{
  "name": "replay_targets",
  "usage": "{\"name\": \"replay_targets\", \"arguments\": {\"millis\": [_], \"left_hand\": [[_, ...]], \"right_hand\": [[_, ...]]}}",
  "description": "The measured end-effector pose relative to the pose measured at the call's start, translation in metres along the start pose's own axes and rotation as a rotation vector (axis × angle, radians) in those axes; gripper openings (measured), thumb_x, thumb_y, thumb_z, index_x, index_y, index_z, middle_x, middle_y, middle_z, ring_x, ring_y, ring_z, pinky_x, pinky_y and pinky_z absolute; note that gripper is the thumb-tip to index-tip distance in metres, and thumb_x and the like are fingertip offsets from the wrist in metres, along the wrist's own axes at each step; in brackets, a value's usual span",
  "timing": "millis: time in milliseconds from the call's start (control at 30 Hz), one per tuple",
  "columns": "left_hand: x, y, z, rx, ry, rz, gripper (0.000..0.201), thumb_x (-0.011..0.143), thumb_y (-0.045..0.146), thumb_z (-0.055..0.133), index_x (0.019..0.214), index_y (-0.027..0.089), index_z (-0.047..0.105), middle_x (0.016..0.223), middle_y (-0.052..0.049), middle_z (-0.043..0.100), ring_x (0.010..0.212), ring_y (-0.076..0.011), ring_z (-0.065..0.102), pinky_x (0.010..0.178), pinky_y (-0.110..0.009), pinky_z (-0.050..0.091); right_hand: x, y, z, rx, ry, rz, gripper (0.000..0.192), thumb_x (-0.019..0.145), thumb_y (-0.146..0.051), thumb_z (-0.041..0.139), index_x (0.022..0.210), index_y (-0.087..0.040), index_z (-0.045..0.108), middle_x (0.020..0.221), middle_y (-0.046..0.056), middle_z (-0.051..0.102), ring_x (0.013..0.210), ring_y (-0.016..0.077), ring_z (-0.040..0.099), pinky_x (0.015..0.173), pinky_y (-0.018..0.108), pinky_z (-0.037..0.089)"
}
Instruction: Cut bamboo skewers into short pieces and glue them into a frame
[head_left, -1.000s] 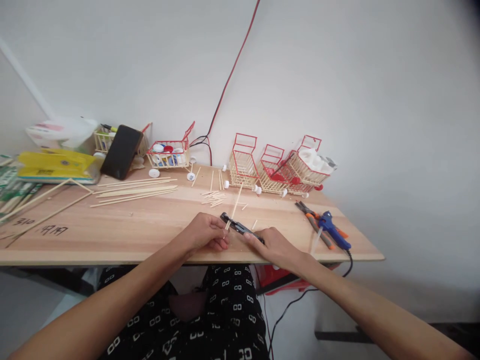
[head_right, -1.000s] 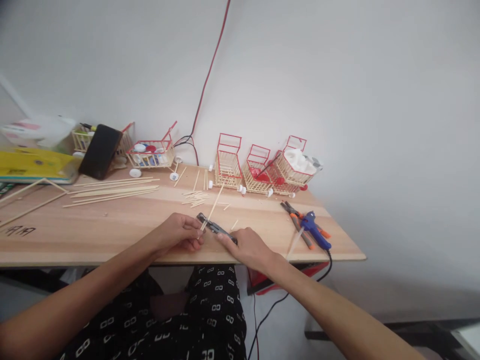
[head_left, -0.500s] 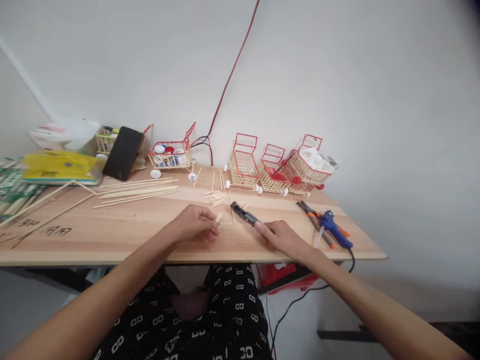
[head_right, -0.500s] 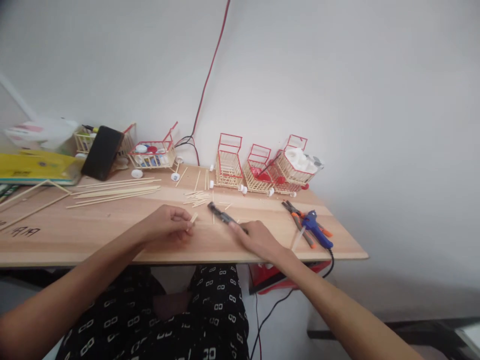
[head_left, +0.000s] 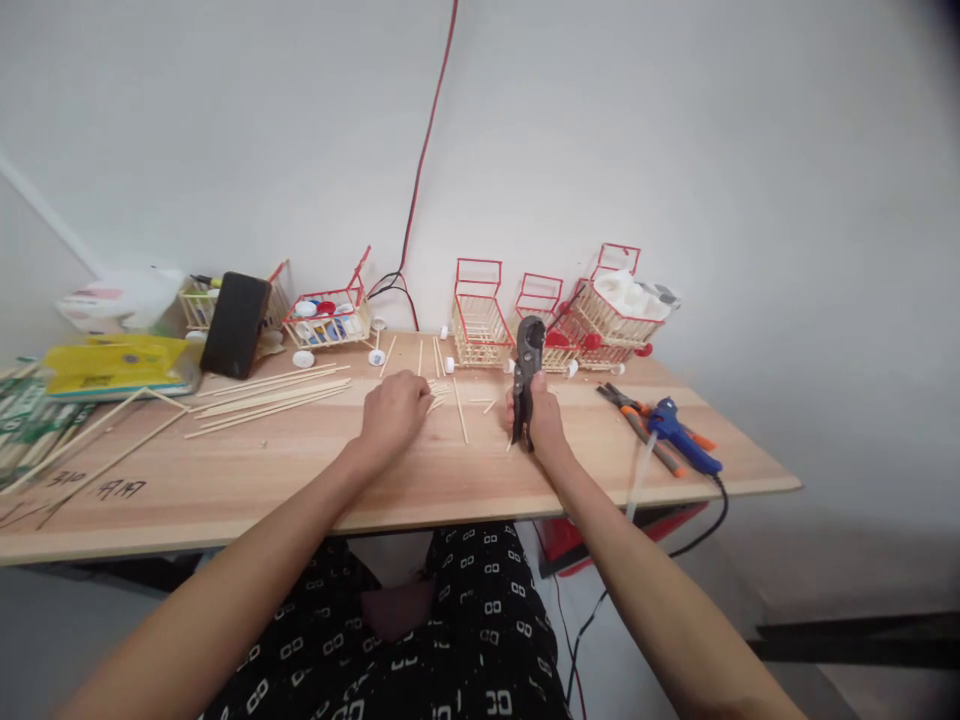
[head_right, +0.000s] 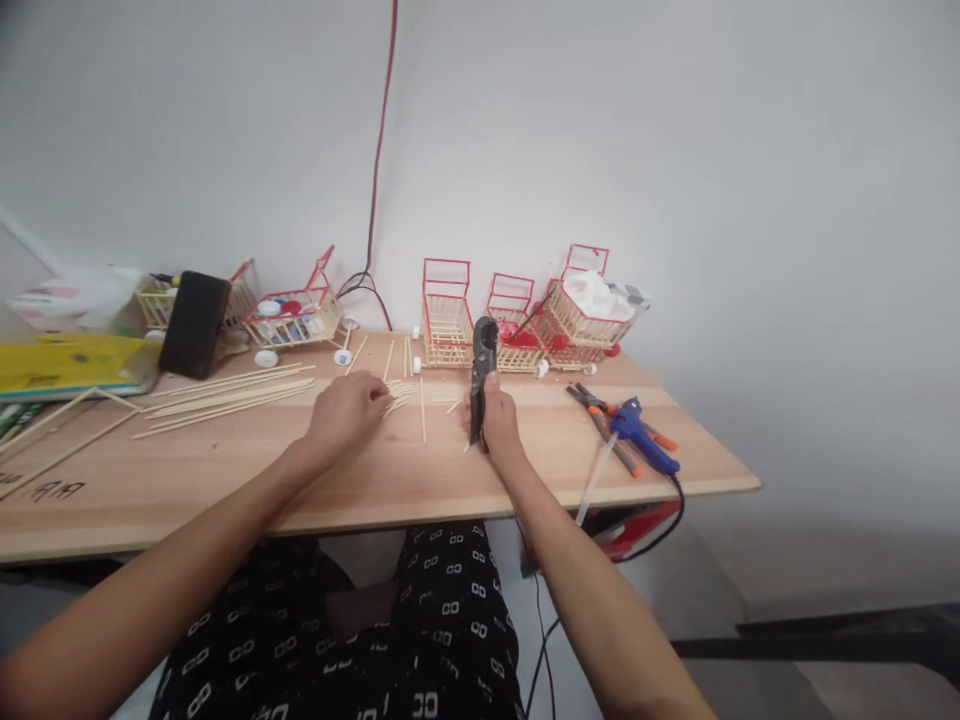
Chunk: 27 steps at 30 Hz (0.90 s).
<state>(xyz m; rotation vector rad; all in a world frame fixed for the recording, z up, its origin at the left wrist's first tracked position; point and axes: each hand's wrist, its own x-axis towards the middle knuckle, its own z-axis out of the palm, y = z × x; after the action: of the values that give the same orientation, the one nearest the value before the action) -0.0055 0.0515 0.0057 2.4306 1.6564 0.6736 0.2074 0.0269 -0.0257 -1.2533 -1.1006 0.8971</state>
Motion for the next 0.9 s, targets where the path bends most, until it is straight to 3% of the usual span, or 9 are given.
{"name": "replay_targets", "arguments": {"millis": [200, 300, 533, 800, 900], "left_hand": [[0.0, 0.04, 0.015, 0.062, -0.223, 0.113, 0.02, 0.084, 0.027, 0.052, 0.083, 0.014, 0.068, 0.093, -0.016, 0.067, 0.092, -0.0293, 0.061, 0.075, -0.034, 0.044], [0.002, 0.05, 0.024, 0.13, -0.248, 0.134, 0.021, 0.084, 0.027, 0.053, 0.091, 0.012, 0.067, 0.099, -0.02, 0.066, 0.095, -0.0324, 0.062, 0.075, -0.037, 0.045], [0.003, 0.05, 0.011, 0.29, -0.289, 0.11, 0.025, 0.082, 0.019, 0.052, 0.099, 0.011, 0.067, 0.098, -0.019, 0.068, 0.096, -0.0323, 0.064, 0.075, -0.037, 0.049], [0.007, 0.067, 0.003, 0.35, -0.336, 0.084, 0.035, 0.084, 0.006, 0.037, 0.104, 0.007, 0.067, 0.102, -0.022, 0.068, 0.098, -0.0306, 0.065, 0.076, -0.037, 0.049], [0.005, 0.063, 0.001, 0.348, -0.329, 0.074, 0.036, 0.084, 0.006, 0.036, 0.102, 0.006, 0.067, 0.101, -0.023, 0.068, 0.097, -0.0308, 0.065, 0.075, -0.036, 0.048]], "right_hand": [[-0.003, 0.004, -0.01, -0.078, 0.038, -0.147, 0.068, 0.085, -0.073, 0.024, 0.066, -0.016, 0.057, 0.05, 0.002, 0.052, 0.042, 0.0112, 0.046, 0.041, 0.022, 0.036], [-0.004, 0.005, -0.01, -0.131, 0.008, -0.183, 0.067, 0.088, -0.069, 0.025, 0.067, -0.015, 0.058, 0.051, 0.002, 0.053, 0.044, 0.0113, 0.047, 0.044, 0.022, 0.038], [-0.004, 0.007, -0.01, -0.133, -0.023, -0.283, 0.064, 0.089, -0.067, 0.028, 0.064, -0.016, 0.057, 0.05, 0.001, 0.053, 0.046, 0.0115, 0.049, 0.046, 0.022, 0.038], [-0.003, 0.007, -0.01, -0.142, -0.004, -0.306, 0.064, 0.087, -0.069, 0.031, 0.061, -0.017, 0.057, 0.05, 0.001, 0.053, 0.047, 0.0123, 0.051, 0.046, 0.023, 0.037], [-0.002, 0.009, -0.011, -0.122, -0.011, -0.3, 0.063, 0.087, -0.068, 0.031, 0.062, -0.016, 0.058, 0.051, 0.002, 0.054, 0.047, 0.0121, 0.051, 0.046, 0.023, 0.038]]}}
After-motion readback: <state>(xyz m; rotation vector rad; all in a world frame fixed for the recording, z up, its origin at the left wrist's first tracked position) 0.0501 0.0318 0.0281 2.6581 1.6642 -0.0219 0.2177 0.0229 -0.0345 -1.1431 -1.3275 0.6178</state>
